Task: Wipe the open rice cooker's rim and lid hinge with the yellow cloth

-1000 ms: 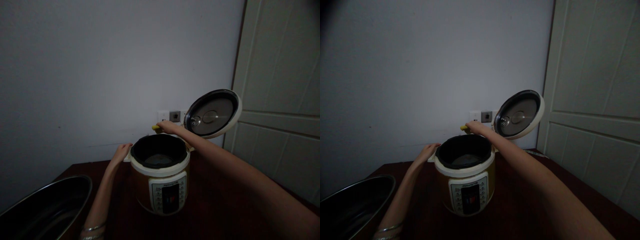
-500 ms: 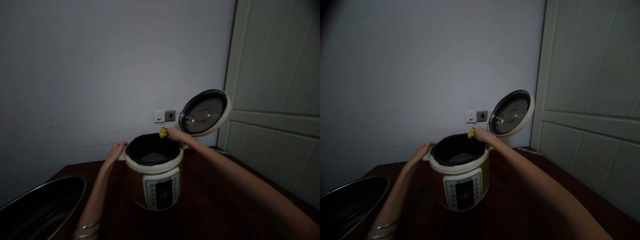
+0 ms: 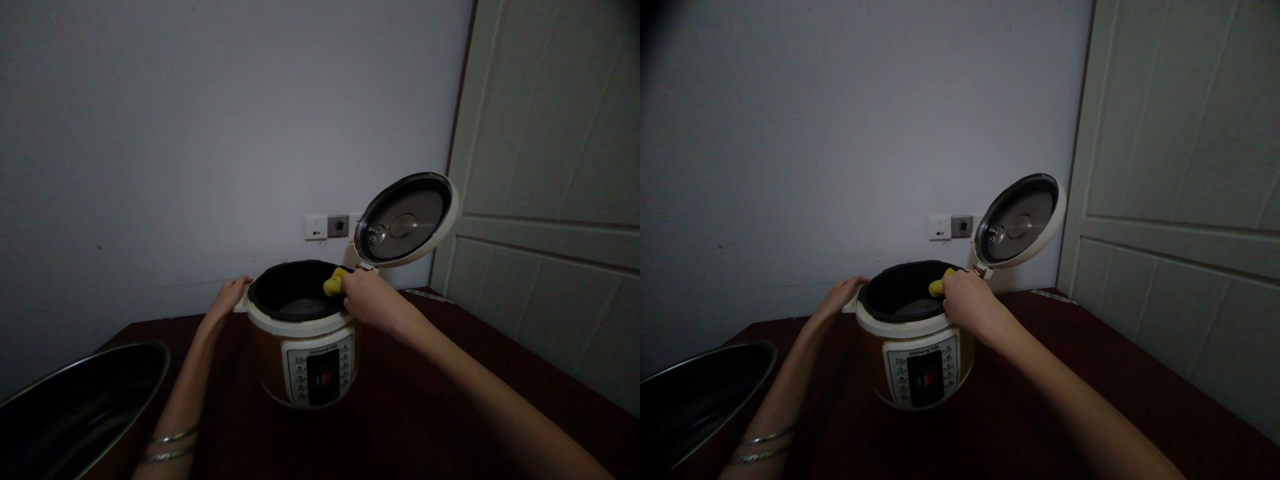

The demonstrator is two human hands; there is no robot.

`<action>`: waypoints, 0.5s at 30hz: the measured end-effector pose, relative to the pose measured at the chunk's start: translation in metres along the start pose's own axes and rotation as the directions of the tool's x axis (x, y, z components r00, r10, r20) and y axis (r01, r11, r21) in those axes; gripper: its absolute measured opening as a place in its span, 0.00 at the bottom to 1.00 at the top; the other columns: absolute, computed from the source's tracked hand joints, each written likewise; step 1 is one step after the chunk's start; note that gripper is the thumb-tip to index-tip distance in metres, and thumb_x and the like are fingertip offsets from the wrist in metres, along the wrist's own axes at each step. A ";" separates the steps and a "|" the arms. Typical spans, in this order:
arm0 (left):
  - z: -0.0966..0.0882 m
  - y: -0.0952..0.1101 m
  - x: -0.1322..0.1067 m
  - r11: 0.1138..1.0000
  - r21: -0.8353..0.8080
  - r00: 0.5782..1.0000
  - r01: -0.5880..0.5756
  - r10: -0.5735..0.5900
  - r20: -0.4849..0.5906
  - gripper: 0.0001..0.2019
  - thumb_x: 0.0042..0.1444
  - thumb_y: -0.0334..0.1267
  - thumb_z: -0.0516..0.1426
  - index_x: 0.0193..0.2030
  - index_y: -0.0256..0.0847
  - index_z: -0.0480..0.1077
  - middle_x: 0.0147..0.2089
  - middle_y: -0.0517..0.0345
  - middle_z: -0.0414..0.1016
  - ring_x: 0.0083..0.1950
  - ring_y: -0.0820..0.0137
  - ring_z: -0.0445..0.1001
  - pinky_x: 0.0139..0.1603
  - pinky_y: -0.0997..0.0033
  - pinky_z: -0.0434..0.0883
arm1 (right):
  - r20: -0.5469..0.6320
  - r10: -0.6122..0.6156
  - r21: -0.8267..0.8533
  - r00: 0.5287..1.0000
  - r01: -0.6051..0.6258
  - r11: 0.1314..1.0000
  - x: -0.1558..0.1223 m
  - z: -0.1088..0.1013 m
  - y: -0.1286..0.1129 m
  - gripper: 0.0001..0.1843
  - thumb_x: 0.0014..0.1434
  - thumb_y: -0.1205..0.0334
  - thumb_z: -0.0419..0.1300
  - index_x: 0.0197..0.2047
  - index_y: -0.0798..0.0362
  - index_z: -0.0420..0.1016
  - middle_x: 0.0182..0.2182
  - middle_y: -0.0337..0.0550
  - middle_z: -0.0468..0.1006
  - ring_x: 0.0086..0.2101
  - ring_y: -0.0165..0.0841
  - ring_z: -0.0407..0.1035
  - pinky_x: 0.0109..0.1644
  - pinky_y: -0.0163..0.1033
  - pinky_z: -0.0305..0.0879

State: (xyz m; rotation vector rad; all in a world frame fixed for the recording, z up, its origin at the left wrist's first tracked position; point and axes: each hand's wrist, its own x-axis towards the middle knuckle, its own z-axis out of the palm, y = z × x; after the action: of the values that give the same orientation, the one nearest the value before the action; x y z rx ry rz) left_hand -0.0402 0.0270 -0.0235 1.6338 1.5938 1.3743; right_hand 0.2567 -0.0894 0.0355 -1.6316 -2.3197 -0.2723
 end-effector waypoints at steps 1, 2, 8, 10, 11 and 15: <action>0.000 -0.001 0.001 1.000 0.007 1.000 -0.002 0.002 0.003 0.19 0.44 0.49 0.50 0.31 0.37 0.75 0.42 0.44 0.79 0.48 0.57 0.75 0.52 0.62 0.67 | 0.002 -0.008 0.014 1.000 0.008 1.000 -0.006 -0.003 -0.007 0.13 0.53 0.70 0.53 0.39 0.57 0.78 0.34 0.57 0.78 0.36 0.43 0.73 0.39 0.43 0.64; 0.000 -0.002 0.001 1.000 0.010 1.000 -0.005 0.005 0.005 0.20 0.44 0.49 0.50 0.31 0.37 0.75 0.41 0.43 0.79 0.47 0.57 0.75 0.51 0.62 0.67 | 0.006 -0.013 0.017 1.000 0.013 1.000 -0.011 -0.007 -0.015 0.13 0.53 0.71 0.53 0.38 0.57 0.78 0.34 0.57 0.78 0.36 0.43 0.72 0.38 0.44 0.64; 0.000 -0.004 0.003 1.000 -0.009 1.000 -0.015 0.015 -0.025 0.22 0.45 0.50 0.47 0.32 0.35 0.75 0.42 0.43 0.79 0.47 0.56 0.75 0.52 0.61 0.67 | 0.109 -0.119 -0.016 0.987 0.121 0.992 -0.037 -0.024 -0.057 0.13 0.52 0.70 0.53 0.38 0.57 0.78 0.34 0.56 0.78 0.33 0.42 0.73 0.34 0.43 0.63; 0.000 -0.005 0.003 1.000 0.000 1.000 -0.007 0.007 -0.030 0.24 0.46 0.50 0.46 0.34 0.34 0.76 0.43 0.42 0.79 0.48 0.56 0.75 0.52 0.61 0.67 | 0.110 -0.166 0.022 0.980 0.165 0.986 -0.040 -0.030 -0.061 0.13 0.52 0.69 0.53 0.37 0.56 0.77 0.33 0.55 0.79 0.32 0.40 0.72 0.33 0.41 0.62; 0.000 -0.005 0.003 1.000 0.003 0.999 -0.001 0.001 -0.034 0.26 0.47 0.51 0.45 0.35 0.33 0.76 0.44 0.42 0.79 0.49 0.56 0.74 0.52 0.60 0.67 | 0.080 -0.183 0.053 0.980 0.179 0.982 -0.039 -0.033 -0.060 0.13 0.52 0.69 0.52 0.37 0.57 0.76 0.33 0.54 0.79 0.31 0.39 0.72 0.32 0.40 0.62; 0.001 -0.007 0.004 1.000 0.007 0.999 0.019 -0.019 -0.041 0.30 0.49 0.51 0.42 0.39 0.29 0.76 0.44 0.40 0.78 0.47 0.56 0.75 0.51 0.60 0.68 | -0.110 -0.162 0.141 0.981 0.177 0.974 -0.007 -0.045 -0.045 0.15 0.54 0.71 0.48 0.36 0.58 0.75 0.33 0.53 0.78 0.31 0.35 0.71 0.34 0.38 0.61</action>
State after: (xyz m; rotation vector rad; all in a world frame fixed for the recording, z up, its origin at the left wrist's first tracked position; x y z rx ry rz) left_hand -0.0432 0.0325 -0.0288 1.6008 1.6355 1.4013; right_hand 0.2219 -0.1252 0.0762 -1.3227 -2.3465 -0.2036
